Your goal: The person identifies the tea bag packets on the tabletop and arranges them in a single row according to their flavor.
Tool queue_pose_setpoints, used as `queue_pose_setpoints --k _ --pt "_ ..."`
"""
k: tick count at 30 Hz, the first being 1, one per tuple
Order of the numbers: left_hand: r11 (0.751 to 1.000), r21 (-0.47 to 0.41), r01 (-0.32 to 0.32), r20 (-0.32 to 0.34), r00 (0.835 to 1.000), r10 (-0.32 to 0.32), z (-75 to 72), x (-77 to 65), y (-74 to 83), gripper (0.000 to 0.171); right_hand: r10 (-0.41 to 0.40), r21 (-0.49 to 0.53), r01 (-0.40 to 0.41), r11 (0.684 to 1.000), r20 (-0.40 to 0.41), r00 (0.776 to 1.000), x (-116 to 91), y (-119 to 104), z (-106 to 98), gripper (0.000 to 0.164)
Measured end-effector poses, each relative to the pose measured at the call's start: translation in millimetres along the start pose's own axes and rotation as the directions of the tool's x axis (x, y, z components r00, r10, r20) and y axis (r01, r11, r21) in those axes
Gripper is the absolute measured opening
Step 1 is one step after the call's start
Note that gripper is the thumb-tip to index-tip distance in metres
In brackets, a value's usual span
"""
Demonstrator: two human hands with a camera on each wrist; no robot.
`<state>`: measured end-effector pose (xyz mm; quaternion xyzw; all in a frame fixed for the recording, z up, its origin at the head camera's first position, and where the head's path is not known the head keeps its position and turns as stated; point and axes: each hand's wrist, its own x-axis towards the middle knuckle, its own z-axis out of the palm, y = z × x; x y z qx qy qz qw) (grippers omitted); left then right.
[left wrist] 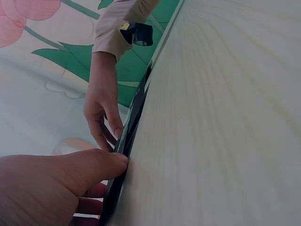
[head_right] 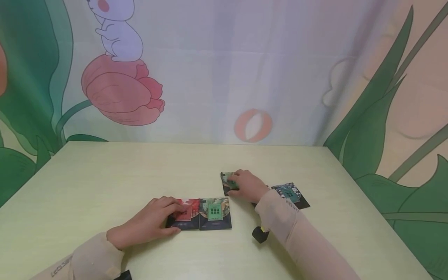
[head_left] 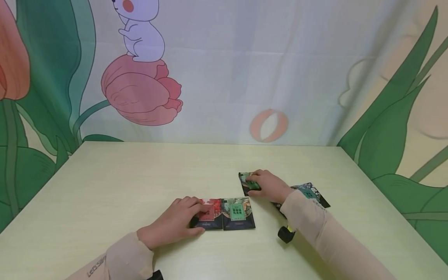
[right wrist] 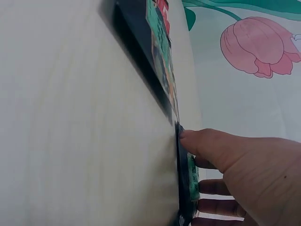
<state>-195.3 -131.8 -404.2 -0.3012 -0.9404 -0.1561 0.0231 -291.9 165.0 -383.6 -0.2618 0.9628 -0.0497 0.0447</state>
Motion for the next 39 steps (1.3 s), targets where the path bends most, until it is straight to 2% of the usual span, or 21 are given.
queue_pose_setpoints --k 12,39 --pt "1.0 0.006 -0.008 -0.008 1.0 0.008 3.5 -0.1 -1.0 0.047 0.012 -0.015 -0.012 1.0 -0.033 0.999 -18.0 -3.9 5.2 0.052" --pt "1.0 0.01 -0.012 -0.015 1.0 0.012 -0.2 0.1 1.5 0.049 0.018 -0.027 -0.021 0.999 -0.093 0.996 -60.7 -7.6 12.4 0.053"
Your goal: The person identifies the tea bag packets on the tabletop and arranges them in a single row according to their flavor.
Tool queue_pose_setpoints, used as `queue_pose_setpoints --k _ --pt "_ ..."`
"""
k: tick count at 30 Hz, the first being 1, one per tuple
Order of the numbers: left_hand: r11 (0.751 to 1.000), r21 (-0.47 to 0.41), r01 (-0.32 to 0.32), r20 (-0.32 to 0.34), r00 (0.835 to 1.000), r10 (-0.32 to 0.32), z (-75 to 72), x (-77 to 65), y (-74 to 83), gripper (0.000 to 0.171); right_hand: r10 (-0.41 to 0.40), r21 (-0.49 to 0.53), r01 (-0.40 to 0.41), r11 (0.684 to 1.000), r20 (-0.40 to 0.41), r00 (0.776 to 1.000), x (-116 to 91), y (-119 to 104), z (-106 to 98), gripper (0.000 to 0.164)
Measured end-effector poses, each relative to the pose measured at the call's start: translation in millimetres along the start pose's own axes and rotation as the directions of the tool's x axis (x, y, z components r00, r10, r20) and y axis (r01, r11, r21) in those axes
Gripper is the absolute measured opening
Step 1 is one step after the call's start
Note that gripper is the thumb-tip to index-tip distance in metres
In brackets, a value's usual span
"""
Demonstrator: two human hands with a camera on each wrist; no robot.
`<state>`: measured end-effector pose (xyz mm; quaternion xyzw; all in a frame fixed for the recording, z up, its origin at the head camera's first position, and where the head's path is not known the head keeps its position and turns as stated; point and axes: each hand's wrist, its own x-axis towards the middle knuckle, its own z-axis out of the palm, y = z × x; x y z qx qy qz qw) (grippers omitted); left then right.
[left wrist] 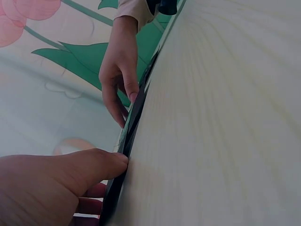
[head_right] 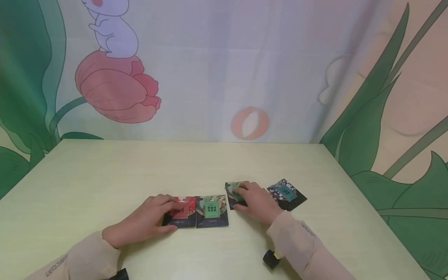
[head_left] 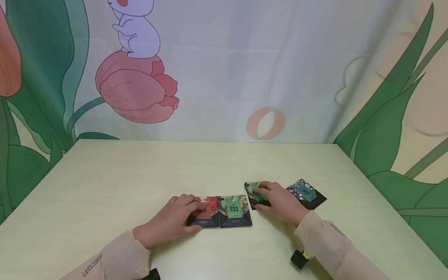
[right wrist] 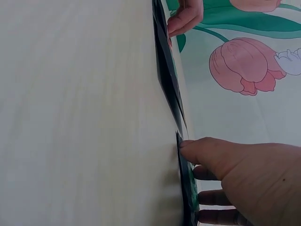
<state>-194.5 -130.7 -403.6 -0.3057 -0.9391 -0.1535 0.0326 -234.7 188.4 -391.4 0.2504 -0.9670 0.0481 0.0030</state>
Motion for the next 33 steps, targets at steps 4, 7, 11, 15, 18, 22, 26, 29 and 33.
queue_pose_setpoints --k 4,7,11,15,18,22,26,29,33 --pt "1.0 -0.001 0.001 0.002 1.0 -0.001 -0.6 -0.1 0.3 0.048 -0.002 -0.014 0.002 1.0 -0.004 1.0 -4.8 -1.5 0.4 0.053" --pt "1.0 -0.002 0.0 0.002 1.0 0.0 -1.1 -0.2 0.6 0.049 0.004 -0.016 -0.004 1.0 -0.001 1.0 -8.1 -2.8 0.8 0.054" --pt "1.0 -0.002 -0.002 0.001 1.0 0.002 -1.2 -0.2 1.0 0.049 0.007 -0.019 -0.007 1.0 0.003 1.0 -12.8 -5.4 0.0 0.054" --pt "1.0 -0.001 0.0 0.004 1.0 0.0 -1.0 0.1 1.2 0.049 -0.002 -0.02 0.002 1.0 0.002 1.0 -17.1 -7.5 -0.1 0.055" --pt "1.0 0.0 -0.001 0.002 1.0 0.001 -1.4 0.2 1.0 0.048 -0.012 -0.018 0.012 1.0 0.003 1.0 -19.9 -8.9 0.2 0.055" --pt "1.0 0.005 -0.006 -0.006 1.0 0.006 -1.5 0.0 0.4 0.048 -0.014 -0.01 0.014 1.0 0.005 1.0 -23.8 -11.2 0.0 0.054" --pt "1.0 0.001 -0.017 -0.017 1.0 0.017 -1.9 -0.7 0.4 0.046 -0.021 -0.007 0.021 1.0 0.004 1.0 -27.9 -13.8 -1.3 0.053" --pt "1.0 -0.004 -0.018 -0.016 1.0 0.018 -2.2 -1.0 0.9 0.045 -0.026 -0.009 0.026 1.0 0.001 1.0 -30.4 -15.4 -2.1 0.054" --pt "1.0 -0.006 -0.009 -0.007 1.0 0.009 -1.5 -0.4 1.5 0.046 -0.023 -0.012 0.023 1.0 -0.001 1.0 -32.7 -16.8 -1.9 0.054"
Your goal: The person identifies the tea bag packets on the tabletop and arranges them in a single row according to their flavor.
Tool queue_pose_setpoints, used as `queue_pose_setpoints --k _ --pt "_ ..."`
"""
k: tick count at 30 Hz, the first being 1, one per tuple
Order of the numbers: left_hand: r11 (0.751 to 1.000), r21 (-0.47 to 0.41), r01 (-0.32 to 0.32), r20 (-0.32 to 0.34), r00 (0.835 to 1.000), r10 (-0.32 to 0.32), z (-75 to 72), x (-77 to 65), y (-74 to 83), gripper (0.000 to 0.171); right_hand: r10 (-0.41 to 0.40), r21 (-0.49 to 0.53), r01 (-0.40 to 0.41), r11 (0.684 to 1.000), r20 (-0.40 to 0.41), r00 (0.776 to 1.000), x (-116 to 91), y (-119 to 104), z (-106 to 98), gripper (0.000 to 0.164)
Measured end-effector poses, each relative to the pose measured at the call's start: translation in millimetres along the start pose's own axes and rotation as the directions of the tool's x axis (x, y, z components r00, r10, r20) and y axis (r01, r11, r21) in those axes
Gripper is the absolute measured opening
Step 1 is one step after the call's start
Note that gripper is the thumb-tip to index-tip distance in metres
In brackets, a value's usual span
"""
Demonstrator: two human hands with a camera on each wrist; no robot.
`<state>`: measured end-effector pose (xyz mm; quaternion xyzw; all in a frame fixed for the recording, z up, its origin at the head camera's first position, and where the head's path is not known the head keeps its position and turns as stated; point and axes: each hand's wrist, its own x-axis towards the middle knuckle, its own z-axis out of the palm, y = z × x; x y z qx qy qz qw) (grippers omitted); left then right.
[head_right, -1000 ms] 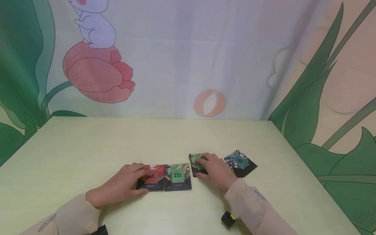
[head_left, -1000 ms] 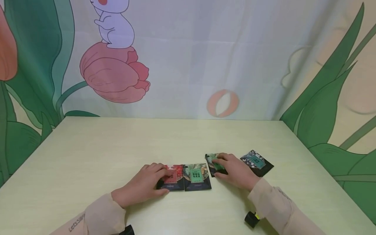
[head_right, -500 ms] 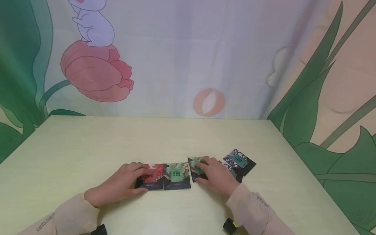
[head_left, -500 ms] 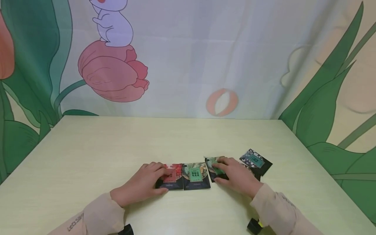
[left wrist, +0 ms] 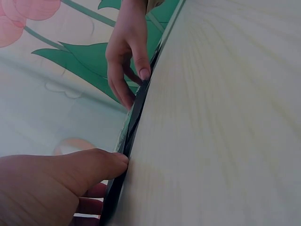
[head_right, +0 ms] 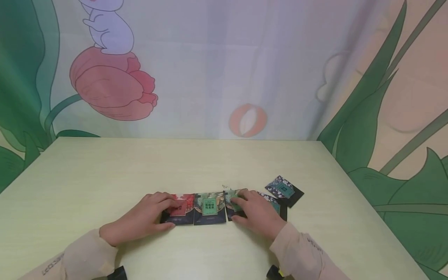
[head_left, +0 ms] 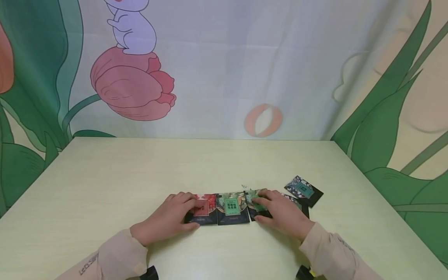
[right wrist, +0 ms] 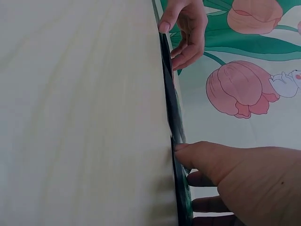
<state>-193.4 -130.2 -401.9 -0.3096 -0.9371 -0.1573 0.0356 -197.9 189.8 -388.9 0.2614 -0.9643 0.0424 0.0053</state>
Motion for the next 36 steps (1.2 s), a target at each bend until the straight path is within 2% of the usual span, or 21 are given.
queue_pose_setpoints --k 15,22,28,36 --pt "1.0 0.01 0.004 -0.014 1.0 -0.004 1.4 -1.0 -0.4 0.049 -0.012 0.037 0.013 0.999 -0.027 1.0 -2.4 3.0 -8.3 0.051" --pt "1.0 0.007 0.005 -0.019 1.0 -0.004 2.7 -0.8 -0.3 0.051 -0.01 0.043 0.013 0.999 -0.06 0.998 -10.7 20.2 -20.4 0.049" --pt "1.0 0.016 0.004 -0.015 1.0 -0.004 2.2 0.2 0.4 0.05 -0.008 0.055 0.009 0.998 -0.029 1.0 -23.2 37.5 -28.5 0.045" --pt "1.0 0.028 0.004 -0.007 1.0 -0.003 2.2 1.5 0.2 0.049 -0.029 0.046 0.028 0.999 0.026 0.999 -36.2 62.9 -26.4 0.04"
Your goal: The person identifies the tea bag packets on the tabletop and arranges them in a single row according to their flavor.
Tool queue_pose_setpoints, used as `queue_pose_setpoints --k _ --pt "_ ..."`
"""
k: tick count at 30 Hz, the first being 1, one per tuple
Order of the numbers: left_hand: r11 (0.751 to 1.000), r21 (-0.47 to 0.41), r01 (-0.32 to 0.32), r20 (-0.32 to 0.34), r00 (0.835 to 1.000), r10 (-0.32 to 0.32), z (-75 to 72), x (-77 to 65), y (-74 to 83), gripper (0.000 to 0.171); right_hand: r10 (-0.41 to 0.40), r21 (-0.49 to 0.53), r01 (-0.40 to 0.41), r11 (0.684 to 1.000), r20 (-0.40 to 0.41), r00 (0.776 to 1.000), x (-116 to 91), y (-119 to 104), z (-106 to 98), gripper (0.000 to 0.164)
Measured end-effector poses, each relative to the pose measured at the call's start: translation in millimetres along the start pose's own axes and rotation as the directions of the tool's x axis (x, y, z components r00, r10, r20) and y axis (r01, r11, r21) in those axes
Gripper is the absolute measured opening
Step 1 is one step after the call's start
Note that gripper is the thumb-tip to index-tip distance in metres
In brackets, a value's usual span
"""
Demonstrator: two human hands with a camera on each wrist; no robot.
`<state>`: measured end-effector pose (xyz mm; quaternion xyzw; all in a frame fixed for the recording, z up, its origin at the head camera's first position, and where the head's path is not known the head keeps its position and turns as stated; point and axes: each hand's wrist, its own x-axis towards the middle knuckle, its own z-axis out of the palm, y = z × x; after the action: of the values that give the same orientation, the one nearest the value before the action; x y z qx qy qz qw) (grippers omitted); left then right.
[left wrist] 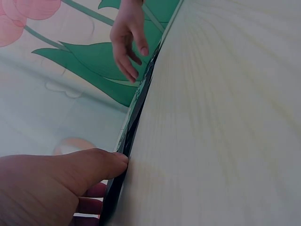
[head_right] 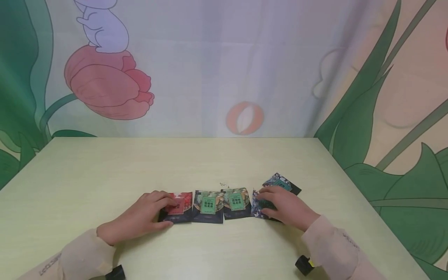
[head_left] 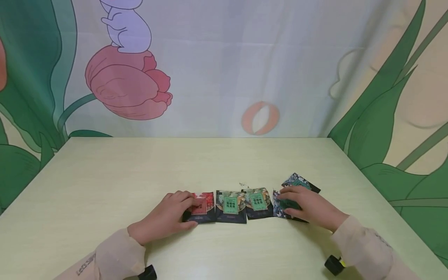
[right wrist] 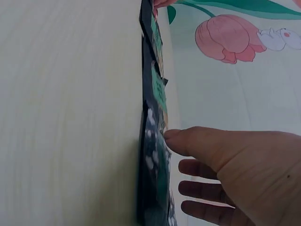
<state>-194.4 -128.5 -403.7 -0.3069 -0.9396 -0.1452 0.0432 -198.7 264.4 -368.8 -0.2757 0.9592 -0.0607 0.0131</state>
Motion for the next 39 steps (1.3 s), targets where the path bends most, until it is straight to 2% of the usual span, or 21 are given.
queue_pose_setpoints --k 10,24,39 --pt "1.0 -0.005 -0.009 -0.006 1.0 0.009 -0.6 -0.7 -0.8 0.049 0.018 0.054 -0.021 0.998 0.048 0.999 -8.6 11.3 5.1 0.042" --pt "1.0 -0.003 -0.016 -0.014 1.0 0.016 -0.6 -0.9 -0.2 0.049 0.064 0.038 -0.064 0.997 0.001 0.998 -15.3 16.3 12.0 0.044" --pt "1.0 -0.022 0.013 0.011 1.0 -0.013 -3.0 -0.7 2.4 0.052 0.127 0.021 -0.126 0.992 -0.066 0.99 -9.3 15.9 16.0 0.048"
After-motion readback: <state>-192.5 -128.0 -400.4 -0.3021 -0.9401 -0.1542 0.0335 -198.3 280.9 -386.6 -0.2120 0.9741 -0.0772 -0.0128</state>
